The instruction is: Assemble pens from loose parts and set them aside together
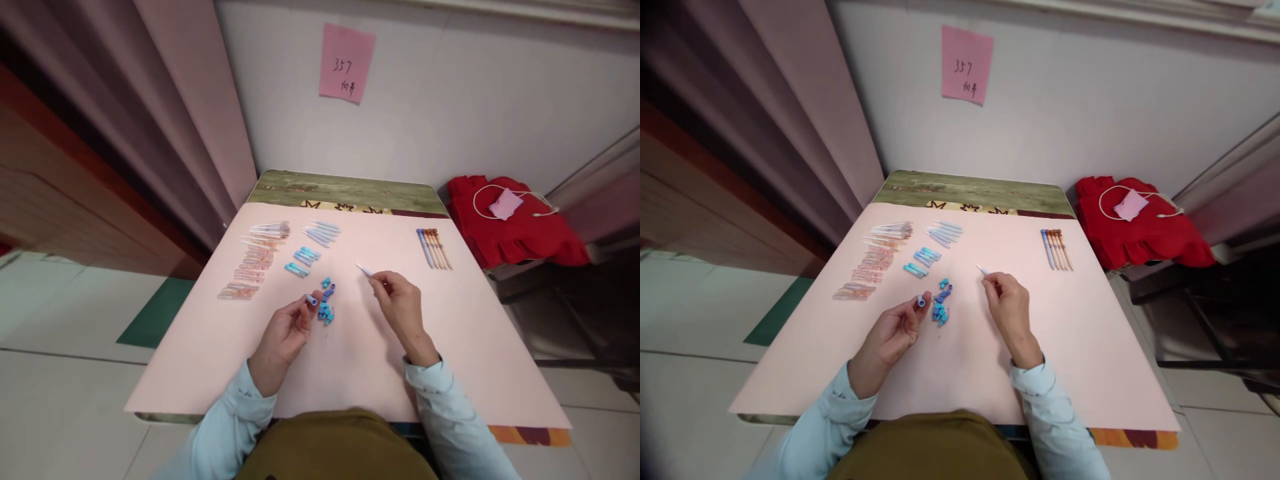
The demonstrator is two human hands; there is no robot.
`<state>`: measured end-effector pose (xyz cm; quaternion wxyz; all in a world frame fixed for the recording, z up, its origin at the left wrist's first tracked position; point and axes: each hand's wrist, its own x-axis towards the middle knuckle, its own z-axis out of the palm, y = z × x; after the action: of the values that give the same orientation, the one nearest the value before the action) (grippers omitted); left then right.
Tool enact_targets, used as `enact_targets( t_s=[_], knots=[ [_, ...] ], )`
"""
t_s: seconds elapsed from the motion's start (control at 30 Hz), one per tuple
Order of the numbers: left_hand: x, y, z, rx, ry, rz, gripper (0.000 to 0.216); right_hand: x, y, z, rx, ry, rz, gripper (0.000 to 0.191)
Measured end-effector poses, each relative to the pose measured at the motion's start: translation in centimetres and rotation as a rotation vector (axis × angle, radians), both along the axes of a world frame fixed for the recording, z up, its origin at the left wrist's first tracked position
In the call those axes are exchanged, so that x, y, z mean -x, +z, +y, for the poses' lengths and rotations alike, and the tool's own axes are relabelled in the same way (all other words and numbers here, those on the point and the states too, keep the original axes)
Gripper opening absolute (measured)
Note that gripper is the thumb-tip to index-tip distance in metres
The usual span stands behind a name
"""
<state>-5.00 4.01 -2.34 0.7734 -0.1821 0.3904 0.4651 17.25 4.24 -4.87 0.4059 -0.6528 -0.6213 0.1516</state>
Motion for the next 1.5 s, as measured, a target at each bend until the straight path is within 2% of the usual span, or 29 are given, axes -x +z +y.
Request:
enact_targets(
  t_s=[0.1,0.2,0.37,0.73,1.1,1.33,1.43,1.5],
  knots=[
    [0.2,-0.1,0.5,0.004,0.040,0.011,0.030,-1.7,-1.7,1.0,0.074,-0.090,-0.268,0.019],
    [0.2,-0.1,0.7,-0.001,0.046,0.032,0.027,-1.4,-3.0,1.2,0.138,-0.108,-0.410,0.018],
    [0.4,-0.1,0.8,-0.005,0.056,0.038,0.024,-0.4,-3.6,1.6,0.157,-0.108,-0.496,0.018],
    [0.5,-0.1,0.8,-0.002,0.054,0.022,0.025,-0.2,-3.6,2.8,0.186,-0.137,-0.616,0.019],
    [1.5,0.2,1.0,-0.021,0.099,-0.004,0.025,0.0,-3.7,2.8,0.247,-0.064,-0.668,0.022],
    [1.3,-0.2,0.9,-0.049,0.100,-0.008,0.024,0.3,-4.3,3.0,0.250,-0.160,-0.700,0.024],
    [1.1,-0.2,0.8,-0.047,0.091,-0.004,0.027,1.0,-3.3,2.2,0.150,-0.140,-0.587,0.022],
    [0.8,-0.1,0.7,-0.037,0.079,-0.005,0.028,1.7,-1.8,1.0,0.053,-0.077,-0.401,0.020]
  ],
)
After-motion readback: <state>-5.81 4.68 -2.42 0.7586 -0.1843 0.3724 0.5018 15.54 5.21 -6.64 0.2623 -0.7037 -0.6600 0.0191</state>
